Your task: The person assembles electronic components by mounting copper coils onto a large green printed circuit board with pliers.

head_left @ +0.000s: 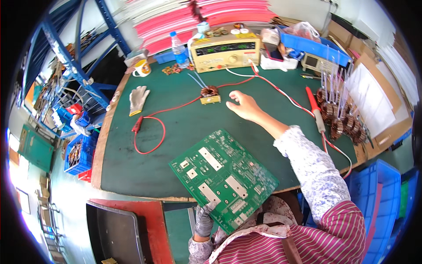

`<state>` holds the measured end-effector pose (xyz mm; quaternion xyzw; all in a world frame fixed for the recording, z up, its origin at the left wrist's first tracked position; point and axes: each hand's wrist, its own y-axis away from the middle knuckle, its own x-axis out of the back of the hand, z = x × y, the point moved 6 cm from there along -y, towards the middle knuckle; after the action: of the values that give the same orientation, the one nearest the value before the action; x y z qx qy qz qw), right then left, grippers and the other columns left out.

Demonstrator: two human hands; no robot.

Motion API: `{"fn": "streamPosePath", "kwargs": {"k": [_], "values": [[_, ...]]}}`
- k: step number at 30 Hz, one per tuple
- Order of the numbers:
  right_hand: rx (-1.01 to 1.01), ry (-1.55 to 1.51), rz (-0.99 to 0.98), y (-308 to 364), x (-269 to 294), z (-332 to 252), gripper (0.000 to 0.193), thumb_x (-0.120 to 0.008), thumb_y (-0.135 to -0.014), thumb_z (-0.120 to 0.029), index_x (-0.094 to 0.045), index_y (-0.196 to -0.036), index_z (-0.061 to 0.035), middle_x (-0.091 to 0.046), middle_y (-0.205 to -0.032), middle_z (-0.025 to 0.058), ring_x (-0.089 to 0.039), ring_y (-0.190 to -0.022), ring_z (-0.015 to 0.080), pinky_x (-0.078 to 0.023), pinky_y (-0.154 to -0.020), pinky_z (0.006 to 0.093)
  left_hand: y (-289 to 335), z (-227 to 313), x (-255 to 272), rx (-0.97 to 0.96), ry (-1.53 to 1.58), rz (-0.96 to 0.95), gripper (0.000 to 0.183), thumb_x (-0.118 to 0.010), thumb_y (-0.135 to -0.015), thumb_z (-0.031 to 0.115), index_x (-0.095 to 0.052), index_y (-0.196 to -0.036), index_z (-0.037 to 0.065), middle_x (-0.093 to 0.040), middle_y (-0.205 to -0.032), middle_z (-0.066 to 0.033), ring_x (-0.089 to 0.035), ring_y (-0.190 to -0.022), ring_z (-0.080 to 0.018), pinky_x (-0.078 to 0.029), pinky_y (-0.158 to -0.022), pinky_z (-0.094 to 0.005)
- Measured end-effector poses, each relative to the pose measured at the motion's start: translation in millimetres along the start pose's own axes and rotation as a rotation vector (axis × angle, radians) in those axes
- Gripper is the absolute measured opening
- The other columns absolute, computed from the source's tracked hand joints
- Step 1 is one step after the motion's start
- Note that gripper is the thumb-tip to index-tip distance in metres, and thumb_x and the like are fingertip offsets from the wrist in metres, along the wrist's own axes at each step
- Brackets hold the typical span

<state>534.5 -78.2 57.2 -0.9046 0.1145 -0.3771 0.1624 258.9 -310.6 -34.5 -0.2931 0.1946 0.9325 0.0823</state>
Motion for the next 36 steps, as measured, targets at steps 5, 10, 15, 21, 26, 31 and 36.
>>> {"fn": "streamPosePath", "kwargs": {"k": [5, 10, 15, 21, 26, 31, 36], "values": [[-0.119, 0.059, 0.041, -77.0, -52.6, 16.5, 0.051, -0.064, -0.073, -0.036, -0.050, -0.105, 0.0017, -0.061, -0.094, 0.0186, -0.060, -0.088, 0.0312, -0.047, -0.075, 0.0374, 5.1, -8.8, 25.5, -0.043, 0.031, 0.160, 0.045, -0.065, -0.070, 0.017, -0.053, -0.110, -0.001, -0.062, -0.096, -0.0096, -0.062, -0.082, -0.0191, -0.051, -0.071, -0.0294], [-0.122, -0.050, -0.154, -101.8, -76.9, 34.7, 0.048, -0.072, -0.059, -0.030, -0.055, -0.094, -0.0013, -0.063, -0.083, 0.0135, -0.062, -0.078, 0.0233, -0.048, -0.068, 0.0337, 2.7, -15.6, 32.0, -0.015, 0.027, 0.175, 0.045, -0.066, -0.070, 0.016, -0.054, -0.109, -0.001, -0.062, -0.096, -0.0094, -0.061, -0.081, -0.0192, -0.051, -0.071, -0.0296], [0.096, -0.138, -0.079, -79.7, -65.9, 9.8, 0.054, -0.079, -0.048, -0.017, -0.056, -0.094, -0.0004, -0.058, -0.090, 0.0149, -0.058, -0.085, 0.0279, -0.047, -0.075, 0.0350, 3.8, -18.5, 33.1, -0.006, 0.047, 0.151, 0.046, -0.066, -0.069, 0.016, -0.053, -0.111, 0.000, -0.062, -0.098, -0.0091, -0.061, -0.084, -0.0193, -0.050, -0.074, -0.0304], [0.364, 0.279, -0.030, -24.2, -53.5, -51.9, 0.036, -0.075, -0.060, -0.021, -0.057, -0.089, -0.0093, -0.055, -0.091, 0.0050, -0.051, -0.091, 0.0264, -0.046, -0.073, 0.0384, 5.1, -11.7, 18.6, -0.006, 0.053, 0.086, 0.044, -0.066, -0.071, 0.016, -0.054, -0.111, 0.001, -0.062, -0.098, -0.0084, -0.060, -0.086, -0.0181, -0.050, -0.074, -0.0296], [-0.157, -0.423, -0.167, 24.4, -28.7, -45.3, 0.026, -0.072, -0.068, -0.025, -0.061, -0.085, -0.0083, -0.062, -0.080, 0.0032, -0.060, -0.066, 0.0175, -0.046, -0.055, 0.0293, 19.3, -0.3, 8.0, -0.095, -0.006, 0.075, 0.033, -0.061, -0.079, 0.010, -0.054, -0.111, 0.005, -0.061, -0.098, -0.0036, -0.057, -0.086, -0.0123, -0.046, -0.077, -0.0256], [-0.653, -1.275, -0.399, 147.9, -2.2, -70.7, 0.025, -0.067, -0.077, -0.019, -0.058, -0.097, -0.0058, -0.060, -0.079, 0.0002, -0.057, -0.066, 0.0075, -0.043, -0.050, 0.0189, 23.3, 16.4, -7.5, -0.124, -0.123, 0.027, 0.034, -0.060, -0.081, 0.013, -0.054, -0.112, 0.003, -0.060, -0.100, -0.0040, -0.057, -0.087, -0.0124, -0.045, -0.077, -0.0252], [-0.433, -1.083, -0.123, 215.5, 19.5, -87.6, 0.027, -0.069, -0.076, -0.012, -0.055, -0.097, -0.0014, -0.060, -0.083, 0.0037, -0.058, -0.072, 0.0102, -0.048, -0.065, 0.0220, 23.4, 29.9, -35.7, -0.141, -0.155, -0.104, 0.031, -0.058, -0.083, 0.015, -0.054, -0.111, 0.003, -0.060, -0.099, -0.0029, -0.055, -0.088, -0.0099, -0.044, -0.076, -0.0247]]}}
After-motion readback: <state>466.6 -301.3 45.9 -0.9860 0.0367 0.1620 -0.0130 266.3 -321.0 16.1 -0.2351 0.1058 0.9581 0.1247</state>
